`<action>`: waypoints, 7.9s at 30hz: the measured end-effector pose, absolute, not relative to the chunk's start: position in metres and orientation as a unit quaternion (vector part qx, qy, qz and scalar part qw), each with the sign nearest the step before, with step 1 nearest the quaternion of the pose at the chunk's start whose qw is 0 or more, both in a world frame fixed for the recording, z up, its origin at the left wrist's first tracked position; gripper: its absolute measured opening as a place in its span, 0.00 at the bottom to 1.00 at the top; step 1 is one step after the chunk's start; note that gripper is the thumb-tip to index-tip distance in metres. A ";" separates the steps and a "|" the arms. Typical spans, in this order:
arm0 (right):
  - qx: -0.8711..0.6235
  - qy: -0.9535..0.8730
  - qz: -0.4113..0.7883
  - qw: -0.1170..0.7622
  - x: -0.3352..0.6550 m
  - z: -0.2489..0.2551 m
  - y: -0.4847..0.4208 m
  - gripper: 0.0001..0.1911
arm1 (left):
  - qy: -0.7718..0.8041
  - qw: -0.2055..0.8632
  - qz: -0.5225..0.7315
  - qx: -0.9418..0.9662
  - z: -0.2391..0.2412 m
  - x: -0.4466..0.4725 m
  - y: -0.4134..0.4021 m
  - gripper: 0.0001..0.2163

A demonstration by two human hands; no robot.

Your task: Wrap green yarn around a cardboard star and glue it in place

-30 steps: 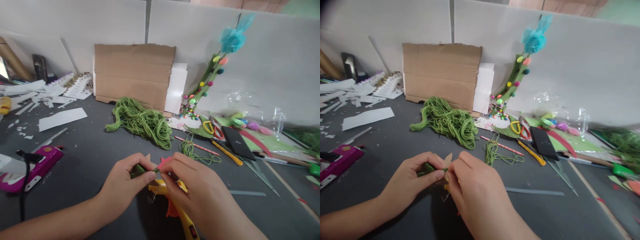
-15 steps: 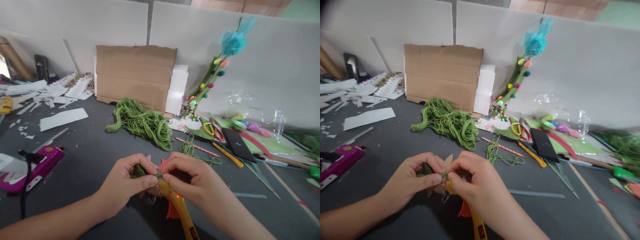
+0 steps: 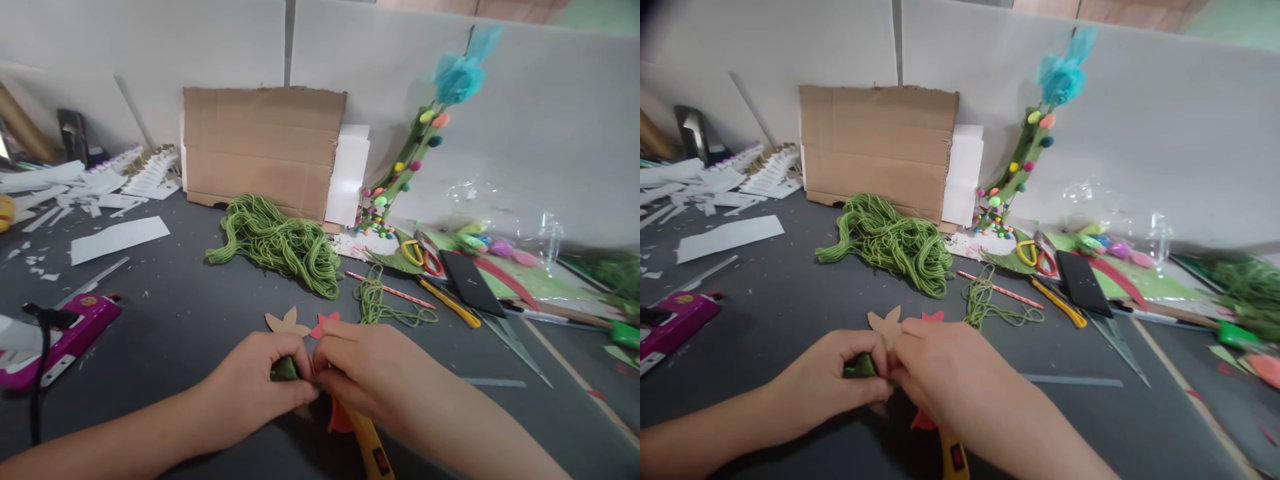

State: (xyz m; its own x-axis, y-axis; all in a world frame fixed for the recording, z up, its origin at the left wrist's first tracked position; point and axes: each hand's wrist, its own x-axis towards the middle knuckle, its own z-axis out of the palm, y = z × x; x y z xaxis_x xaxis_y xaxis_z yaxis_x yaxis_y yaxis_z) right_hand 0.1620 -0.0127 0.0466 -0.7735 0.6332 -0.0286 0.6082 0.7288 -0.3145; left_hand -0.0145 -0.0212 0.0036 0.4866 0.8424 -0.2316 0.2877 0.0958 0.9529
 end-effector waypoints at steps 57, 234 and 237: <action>-0.416 -0.878 -0.128 0.198 0.137 0.038 -0.034 0.12 | 0.478 0.620 0.394 0.481 0.012 -0.015 -0.018 0.09; -0.356 -0.876 0.312 0.093 0.162 0.049 -0.002 0.07 | 0.410 0.706 0.157 0.555 0.010 -0.025 -0.018 0.04; -0.366 -0.909 0.188 0.063 0.157 0.044 -0.008 0.07 | 0.458 0.635 0.147 0.605 0.005 -0.021 -0.019 0.02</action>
